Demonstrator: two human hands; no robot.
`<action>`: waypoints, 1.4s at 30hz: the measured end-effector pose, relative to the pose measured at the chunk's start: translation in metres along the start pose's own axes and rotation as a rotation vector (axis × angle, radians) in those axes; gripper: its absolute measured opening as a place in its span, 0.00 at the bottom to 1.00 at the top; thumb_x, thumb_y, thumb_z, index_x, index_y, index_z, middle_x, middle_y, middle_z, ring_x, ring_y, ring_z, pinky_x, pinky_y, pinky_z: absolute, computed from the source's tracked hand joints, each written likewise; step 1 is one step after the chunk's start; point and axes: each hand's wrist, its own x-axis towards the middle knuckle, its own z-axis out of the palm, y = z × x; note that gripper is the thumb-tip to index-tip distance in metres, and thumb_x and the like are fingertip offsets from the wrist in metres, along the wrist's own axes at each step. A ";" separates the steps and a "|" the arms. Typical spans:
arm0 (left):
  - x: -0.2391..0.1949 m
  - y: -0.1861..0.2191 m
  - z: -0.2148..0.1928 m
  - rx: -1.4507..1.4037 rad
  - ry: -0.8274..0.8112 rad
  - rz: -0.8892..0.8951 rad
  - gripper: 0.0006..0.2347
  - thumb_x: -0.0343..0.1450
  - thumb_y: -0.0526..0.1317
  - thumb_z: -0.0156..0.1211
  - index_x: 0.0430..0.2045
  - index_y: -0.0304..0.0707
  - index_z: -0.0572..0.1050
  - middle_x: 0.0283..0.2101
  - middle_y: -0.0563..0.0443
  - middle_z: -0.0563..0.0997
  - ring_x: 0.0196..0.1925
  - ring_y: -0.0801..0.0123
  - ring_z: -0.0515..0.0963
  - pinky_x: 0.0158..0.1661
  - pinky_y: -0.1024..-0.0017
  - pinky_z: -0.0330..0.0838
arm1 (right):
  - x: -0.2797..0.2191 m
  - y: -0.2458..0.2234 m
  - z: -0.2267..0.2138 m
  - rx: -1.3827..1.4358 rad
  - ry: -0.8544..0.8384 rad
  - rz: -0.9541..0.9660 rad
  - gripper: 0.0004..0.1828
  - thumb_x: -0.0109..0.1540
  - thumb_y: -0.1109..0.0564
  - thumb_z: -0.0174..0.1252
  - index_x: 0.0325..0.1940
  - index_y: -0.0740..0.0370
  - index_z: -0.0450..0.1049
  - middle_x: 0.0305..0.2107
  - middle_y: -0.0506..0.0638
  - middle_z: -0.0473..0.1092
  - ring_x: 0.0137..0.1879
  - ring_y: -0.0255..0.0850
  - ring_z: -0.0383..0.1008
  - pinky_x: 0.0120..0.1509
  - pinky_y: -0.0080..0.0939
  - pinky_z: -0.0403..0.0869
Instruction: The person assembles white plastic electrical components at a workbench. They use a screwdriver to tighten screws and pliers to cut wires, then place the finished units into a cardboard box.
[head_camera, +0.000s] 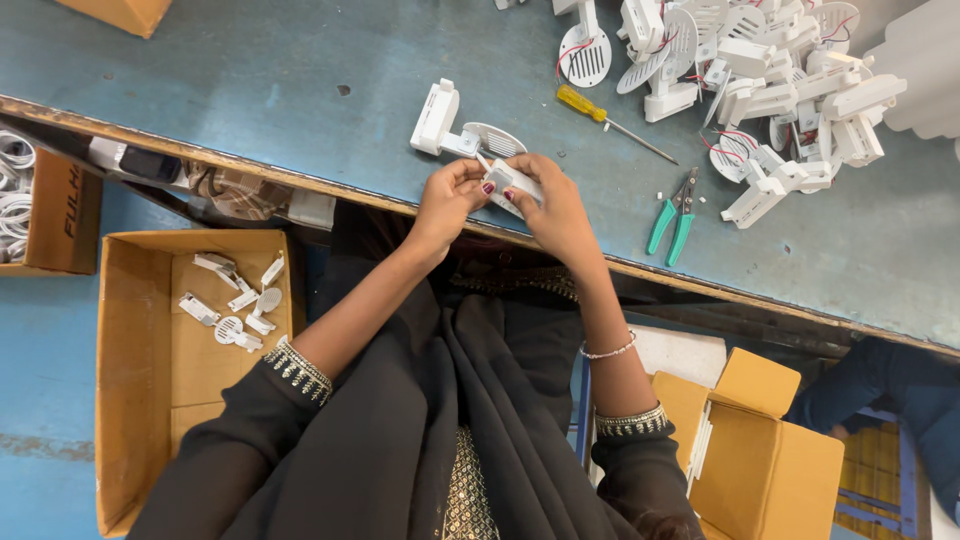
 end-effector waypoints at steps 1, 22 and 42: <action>-0.002 0.001 0.000 -0.043 -0.006 0.006 0.12 0.74 0.28 0.56 0.51 0.24 0.73 0.48 0.48 0.80 0.49 0.76 0.80 0.50 0.77 0.74 | -0.002 -0.002 0.001 0.004 0.001 -0.001 0.17 0.60 0.65 0.63 0.53 0.66 0.73 0.45 0.58 0.76 0.53 0.51 0.78 0.60 0.46 0.73; 0.005 -0.016 0.015 -0.336 0.102 0.001 0.13 0.75 0.25 0.52 0.55 0.20 0.72 0.47 0.45 0.79 0.45 0.74 0.77 0.49 0.75 0.73 | -0.004 -0.023 0.047 -0.123 0.376 0.093 0.15 0.55 0.70 0.61 0.45 0.64 0.71 0.41 0.58 0.75 0.49 0.58 0.76 0.57 0.52 0.70; -0.001 -0.003 0.013 -0.047 0.087 0.070 0.17 0.73 0.23 0.52 0.57 0.21 0.72 0.52 0.42 0.82 0.52 0.72 0.81 0.53 0.76 0.74 | -0.005 -0.023 0.039 -0.115 0.301 0.078 0.19 0.54 0.70 0.63 0.48 0.63 0.70 0.42 0.58 0.75 0.49 0.57 0.76 0.55 0.50 0.69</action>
